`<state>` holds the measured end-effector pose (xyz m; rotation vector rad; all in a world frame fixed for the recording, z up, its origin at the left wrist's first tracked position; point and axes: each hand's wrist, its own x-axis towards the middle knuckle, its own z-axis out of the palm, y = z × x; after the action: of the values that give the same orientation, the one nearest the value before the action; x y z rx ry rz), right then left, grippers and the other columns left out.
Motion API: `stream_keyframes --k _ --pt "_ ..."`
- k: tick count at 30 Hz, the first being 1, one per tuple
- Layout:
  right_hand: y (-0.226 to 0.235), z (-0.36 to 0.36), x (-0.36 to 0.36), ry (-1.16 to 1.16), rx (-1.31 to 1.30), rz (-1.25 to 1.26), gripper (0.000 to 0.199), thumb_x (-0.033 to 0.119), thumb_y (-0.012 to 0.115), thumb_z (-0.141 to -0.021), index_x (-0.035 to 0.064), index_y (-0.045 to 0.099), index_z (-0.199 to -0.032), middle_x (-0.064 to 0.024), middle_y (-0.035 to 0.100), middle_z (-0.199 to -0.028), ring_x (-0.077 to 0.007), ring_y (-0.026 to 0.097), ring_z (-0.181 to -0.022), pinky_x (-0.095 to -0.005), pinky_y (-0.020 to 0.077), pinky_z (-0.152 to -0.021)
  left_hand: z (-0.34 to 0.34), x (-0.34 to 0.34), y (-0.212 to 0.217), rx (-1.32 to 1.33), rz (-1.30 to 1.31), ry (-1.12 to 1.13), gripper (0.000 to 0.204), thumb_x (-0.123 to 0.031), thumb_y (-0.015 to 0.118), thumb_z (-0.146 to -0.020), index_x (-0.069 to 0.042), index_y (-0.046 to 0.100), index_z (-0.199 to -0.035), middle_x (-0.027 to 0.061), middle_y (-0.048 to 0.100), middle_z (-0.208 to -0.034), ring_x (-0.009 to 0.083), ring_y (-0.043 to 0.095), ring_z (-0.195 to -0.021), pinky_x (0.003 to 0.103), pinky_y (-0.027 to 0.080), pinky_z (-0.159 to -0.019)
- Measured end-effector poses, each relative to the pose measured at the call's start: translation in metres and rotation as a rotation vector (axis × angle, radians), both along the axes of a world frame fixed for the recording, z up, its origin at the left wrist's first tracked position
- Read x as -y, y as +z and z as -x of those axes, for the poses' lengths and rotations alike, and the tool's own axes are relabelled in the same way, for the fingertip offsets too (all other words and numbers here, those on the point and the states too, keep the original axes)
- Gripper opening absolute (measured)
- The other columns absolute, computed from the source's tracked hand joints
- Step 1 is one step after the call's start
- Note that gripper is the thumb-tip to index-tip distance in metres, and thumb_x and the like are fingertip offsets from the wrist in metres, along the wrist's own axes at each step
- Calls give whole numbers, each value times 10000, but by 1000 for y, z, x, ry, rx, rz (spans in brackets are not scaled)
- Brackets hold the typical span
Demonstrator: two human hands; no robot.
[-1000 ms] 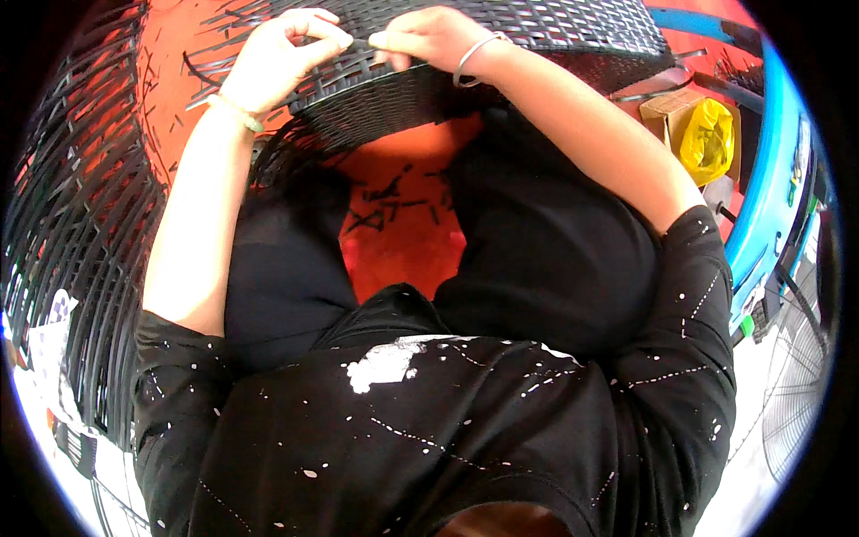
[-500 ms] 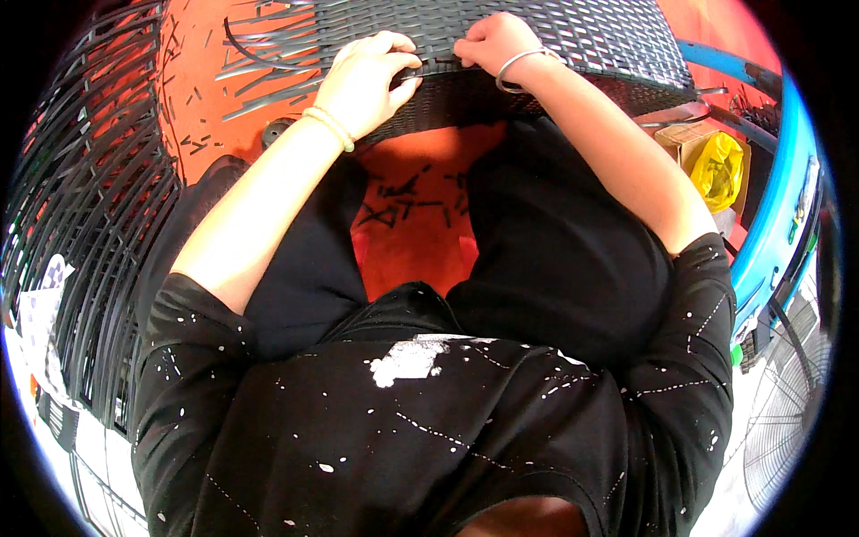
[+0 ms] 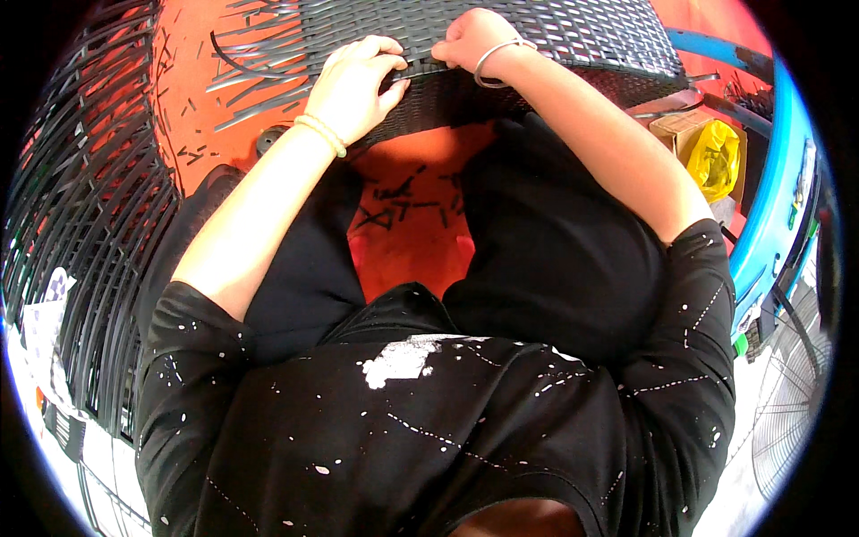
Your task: The person sits on the floor and weaves a black plastic strip into the edge of a black wicker basket. They repeatedly thread the strip through the weave, pull it tight, and adjust the basket's position on their lap.
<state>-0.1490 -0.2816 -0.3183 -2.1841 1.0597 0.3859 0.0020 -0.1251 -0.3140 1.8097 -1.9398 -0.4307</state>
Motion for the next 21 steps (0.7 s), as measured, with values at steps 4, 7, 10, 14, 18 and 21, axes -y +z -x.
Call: stream_keyframes --k 4,7,10,14,18,21 --pt "6 -6 0 -20 -45 -78 263 336 685 -764 84 750 -724 -152 693 -729 -307 673 -711 -404 533 -723 1 -2 -2 -6 -8 11 224 -177 725 -812 -53 686 -995 60 626 -1133 262 590 -1102 392 445 -982" --pt "-11 -5 9 89 -2 -176 252 343 681 -800 116 766 -728 -117 706 -721 -270 677 -706 -387 532 -721 1 -2 -2 -9 1 5 222 -168 729 -809 -47 686 -990 62 627 -1134 270 593 -1099 386 459 -970" --pt "-10 -3 21 317 30 -223 263 354 669 -846 146 772 -724 -76 710 -703 -238 669 -689 -369 525 -708 0 -2 -4 -64 -5 5 224 -158 735 -808 -29 684 -985 81 627 -1128 282 600 -1090 373 478 -954" --pt "-20 -7 32 462 104 -292 255 342 674 -841 144 757 -703 -63 704 -684 -225 659 -665 -369 517 -684 1 -2 -5 -134 -21 40 245 -126 753 -794 3 680 -990 113 626 -1115 280 615 -1065 354 497 -935" --pt "-25 -10 30 479 124 -259 276 341 664 -841 124 721 -681 -74 703 -688 -237 659 -649 -379 515 -659 3 5 -6 -170 -117 53 238 -116 765 -781 2 687 -973 110 630 -1103 271 620 -1044 345 502 -923" --pt "-17 -10 21 479 59 -133 260 334 660 -830 122 712 -688 -89 702 -726 -273 658 -702 -403 504 -700 2 11 -3 -228 -177 55 227 -113 773 -773 -3 695 -955 106 637 -1079 265 625 -1027 335 506 -913"
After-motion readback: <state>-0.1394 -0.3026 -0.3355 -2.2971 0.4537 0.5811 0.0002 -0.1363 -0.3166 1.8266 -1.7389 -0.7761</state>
